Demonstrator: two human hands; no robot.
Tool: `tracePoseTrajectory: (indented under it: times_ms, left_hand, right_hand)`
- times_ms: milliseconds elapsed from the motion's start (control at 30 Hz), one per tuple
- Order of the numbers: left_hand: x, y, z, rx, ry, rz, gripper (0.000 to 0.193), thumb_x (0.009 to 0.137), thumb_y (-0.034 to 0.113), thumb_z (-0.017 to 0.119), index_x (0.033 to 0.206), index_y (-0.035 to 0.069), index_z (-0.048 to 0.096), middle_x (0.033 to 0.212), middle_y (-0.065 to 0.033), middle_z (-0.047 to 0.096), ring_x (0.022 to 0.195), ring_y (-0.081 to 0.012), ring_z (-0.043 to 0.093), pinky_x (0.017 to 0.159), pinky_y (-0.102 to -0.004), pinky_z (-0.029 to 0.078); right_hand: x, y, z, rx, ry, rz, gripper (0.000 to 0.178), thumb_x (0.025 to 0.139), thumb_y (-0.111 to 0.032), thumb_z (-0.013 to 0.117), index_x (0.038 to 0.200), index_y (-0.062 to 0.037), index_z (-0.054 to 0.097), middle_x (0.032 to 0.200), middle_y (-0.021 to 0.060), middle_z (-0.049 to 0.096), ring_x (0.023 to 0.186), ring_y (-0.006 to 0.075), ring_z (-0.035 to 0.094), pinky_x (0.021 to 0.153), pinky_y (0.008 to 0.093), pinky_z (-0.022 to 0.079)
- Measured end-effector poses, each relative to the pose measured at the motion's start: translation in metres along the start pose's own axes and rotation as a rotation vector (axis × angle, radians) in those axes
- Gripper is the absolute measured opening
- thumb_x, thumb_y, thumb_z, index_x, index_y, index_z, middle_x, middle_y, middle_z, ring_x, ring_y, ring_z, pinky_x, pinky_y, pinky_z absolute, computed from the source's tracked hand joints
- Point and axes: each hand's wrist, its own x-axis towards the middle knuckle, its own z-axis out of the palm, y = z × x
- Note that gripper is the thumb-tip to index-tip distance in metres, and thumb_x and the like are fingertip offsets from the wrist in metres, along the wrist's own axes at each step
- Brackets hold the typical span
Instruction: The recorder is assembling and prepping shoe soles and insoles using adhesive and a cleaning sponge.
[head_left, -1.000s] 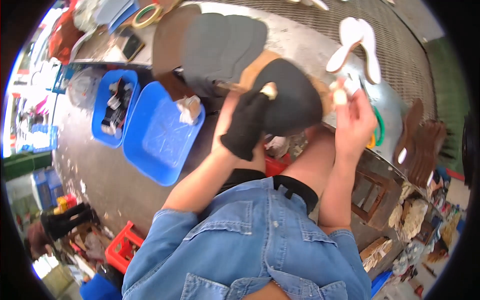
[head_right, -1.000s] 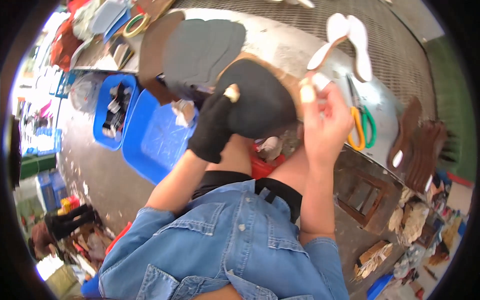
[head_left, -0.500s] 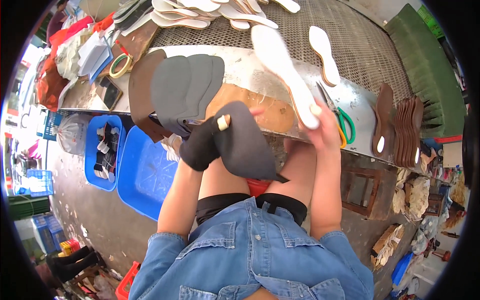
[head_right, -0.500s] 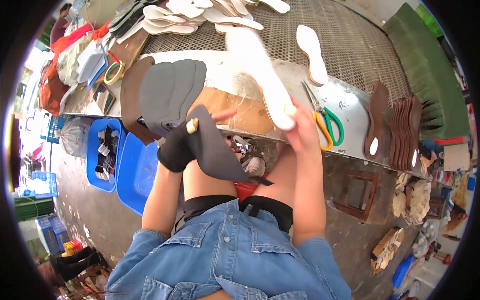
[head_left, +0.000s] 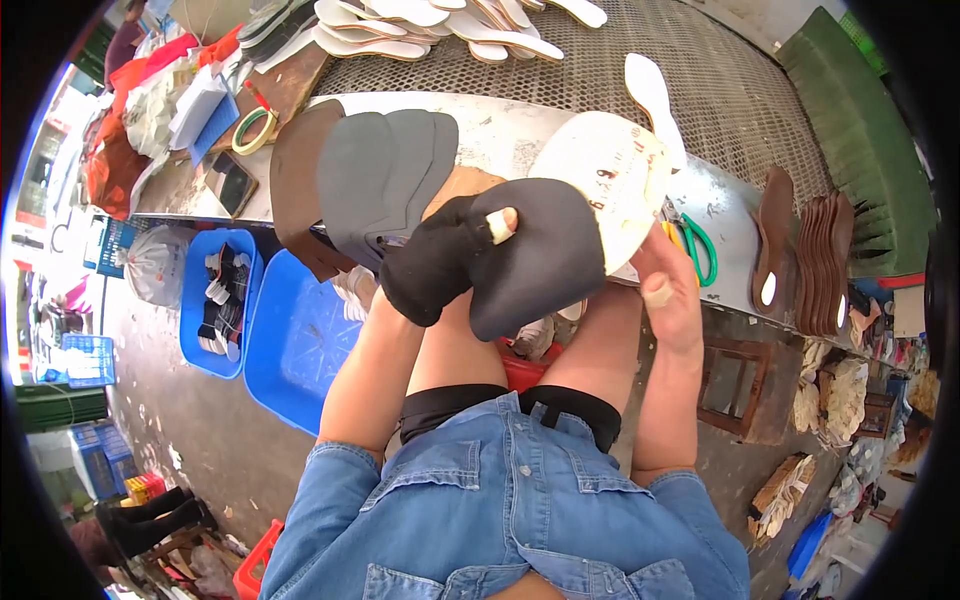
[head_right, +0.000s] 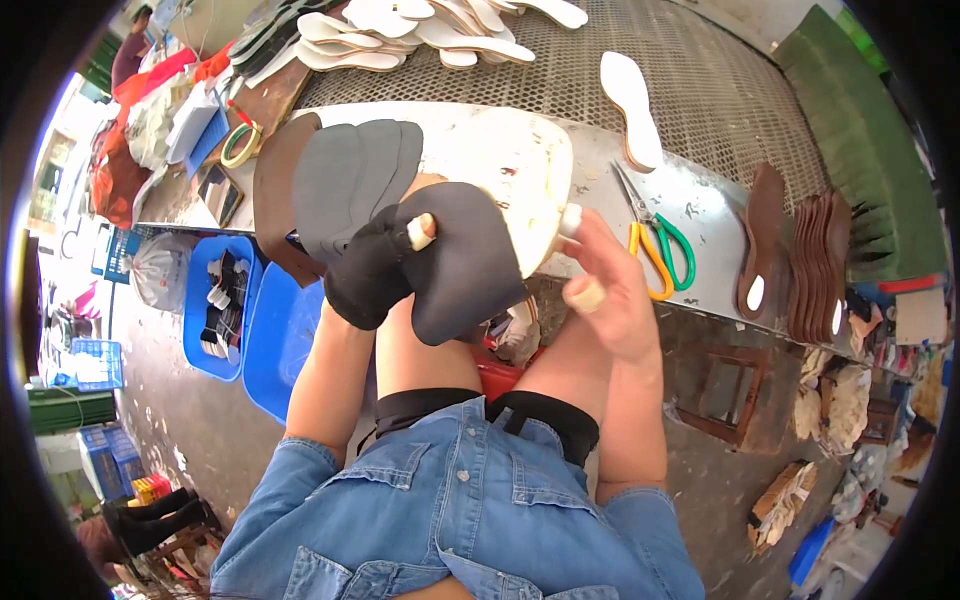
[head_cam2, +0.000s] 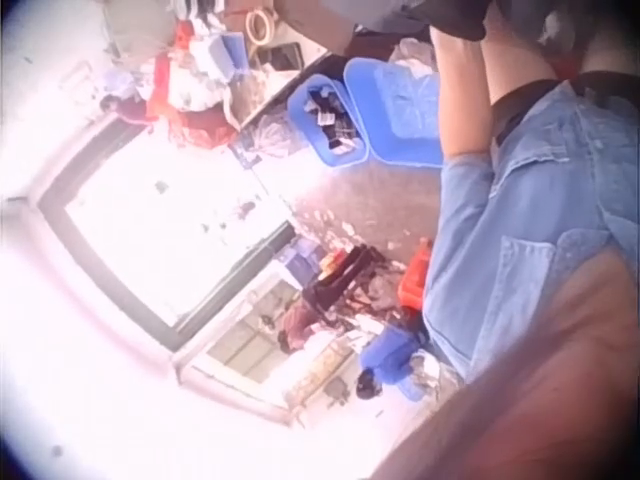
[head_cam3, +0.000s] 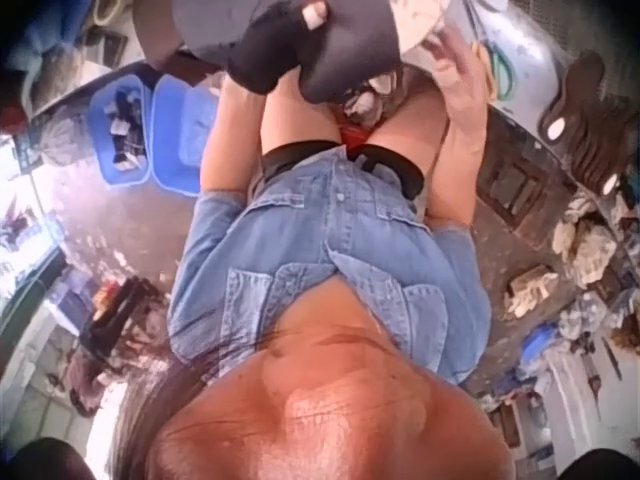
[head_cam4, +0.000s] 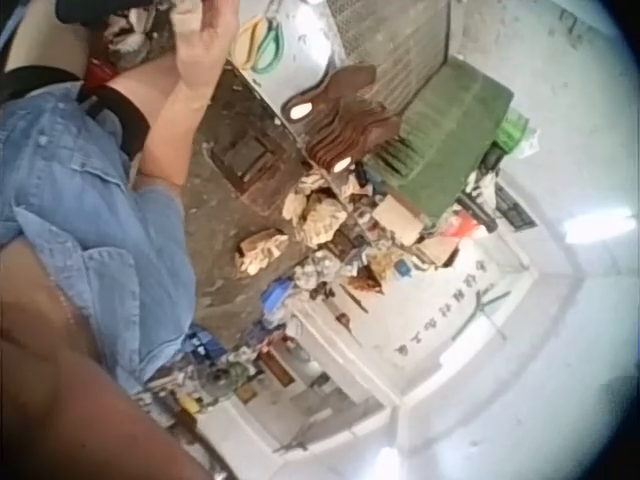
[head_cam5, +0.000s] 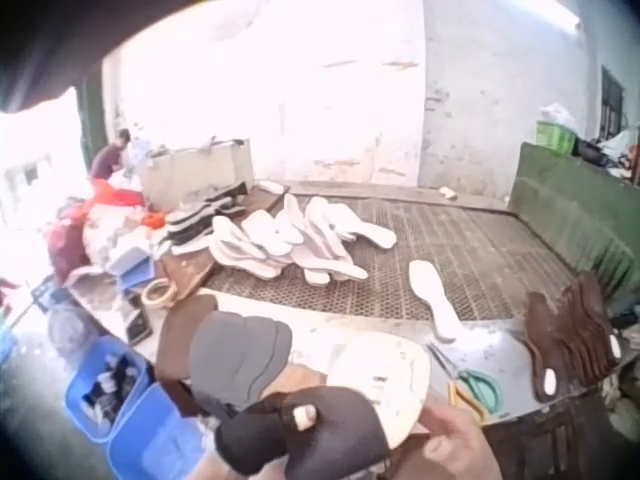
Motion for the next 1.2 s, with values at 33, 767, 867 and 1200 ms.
tracePoseTrajectory:
  times_ms: [33,767,867,1200]
  left_hand:
    - [0.002,-0.002,0.006,0.005,0.049,-0.052,0.046,0.084,0.032,0.064,0.113,-0.003,0.055,0.099,-0.0083,0.061,0.087,-0.0144,0.058,0.076,-0.0274,0.047]
    - [0.0,-0.007,-0.004,0.205,0.317,0.23,0.035,0.093,0.036,0.05,0.102,0.003,0.058,0.093,-0.0051,0.062,0.082,-0.0094,0.059,0.07,-0.0236,0.049]
    - [-0.001,-0.002,0.0,0.156,0.248,0.196,0.034,0.093,0.036,0.05,0.102,0.004,0.058,0.091,-0.0034,0.062,0.081,-0.0081,0.057,0.07,-0.023,0.049]
    - [-0.015,0.012,0.014,0.295,0.233,0.152,0.036,0.094,0.033,0.049,0.108,0.0,0.056,0.098,-0.0047,0.061,0.087,-0.0119,0.058,0.076,-0.0255,0.048]
  right_hand:
    - [-0.001,0.001,0.006,-0.067,0.026,0.027,0.039,0.089,-0.016,0.055,0.121,0.0052,0.05,0.109,0.008,0.057,0.105,0.0172,0.052,0.092,0.0282,0.038]
    - [-0.03,0.017,0.062,0.112,0.283,0.228,0.038,0.088,-0.014,0.06,0.118,0.0069,0.05,0.109,0.0094,0.06,0.098,0.013,0.056,0.086,0.0262,0.043]
    - [-0.03,0.016,0.064,0.084,0.305,0.231,0.035,0.089,-0.015,0.058,0.117,0.0052,0.052,0.108,0.0083,0.061,0.096,0.0117,0.057,0.085,0.0257,0.044]
    - [-0.031,0.022,0.058,0.144,0.292,0.31,0.036,0.088,-0.013,0.06,0.117,0.006,0.051,0.107,0.0083,0.061,0.096,0.0111,0.056,0.083,0.0242,0.044]
